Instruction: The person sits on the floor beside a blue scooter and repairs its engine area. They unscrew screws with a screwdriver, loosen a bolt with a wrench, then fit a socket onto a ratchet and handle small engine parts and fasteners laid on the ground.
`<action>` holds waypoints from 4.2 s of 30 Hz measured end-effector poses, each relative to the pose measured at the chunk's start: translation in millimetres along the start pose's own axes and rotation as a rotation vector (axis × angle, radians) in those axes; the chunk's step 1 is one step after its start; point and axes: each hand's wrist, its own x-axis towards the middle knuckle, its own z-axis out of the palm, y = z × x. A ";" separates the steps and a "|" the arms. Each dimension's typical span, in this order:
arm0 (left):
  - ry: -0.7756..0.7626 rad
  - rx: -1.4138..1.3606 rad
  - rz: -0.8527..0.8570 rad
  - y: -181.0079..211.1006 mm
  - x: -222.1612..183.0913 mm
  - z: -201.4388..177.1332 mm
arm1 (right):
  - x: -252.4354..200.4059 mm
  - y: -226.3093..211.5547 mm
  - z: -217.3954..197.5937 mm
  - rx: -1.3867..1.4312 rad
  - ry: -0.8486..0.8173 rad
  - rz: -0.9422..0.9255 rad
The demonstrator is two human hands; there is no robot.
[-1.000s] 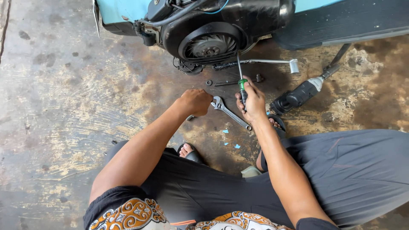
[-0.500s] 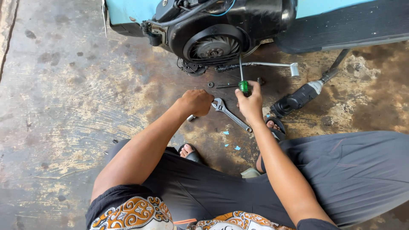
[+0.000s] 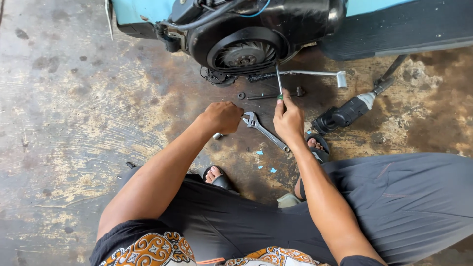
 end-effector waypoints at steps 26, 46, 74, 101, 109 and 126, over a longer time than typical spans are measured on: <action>0.018 -0.003 -0.039 -4.8 -7.9 13.0 | 4.6 26.3 25.7 0.504 0.024 0.079; 0.044 0.030 -0.013 1.3 -11.1 15.7 | 20.5 73.4 40.9 0.757 -0.162 0.123; 0.087 -0.065 -0.140 -49.6 -44.2 53.6 | -59.2 182.8 199.3 -0.503 -0.614 -0.221; 0.585 -0.251 -0.419 -62.2 -11.5 -19.7 | 38.0 31.5 53.8 0.427 0.378 -0.185; 1.242 -0.708 -0.465 -70.0 10.8 -6.2 | 55.9 14.2 37.5 0.600 0.409 -0.231; 1.093 -0.799 -0.494 -55.8 19.3 -13.9 | 57.8 17.8 33.8 0.594 0.374 -0.266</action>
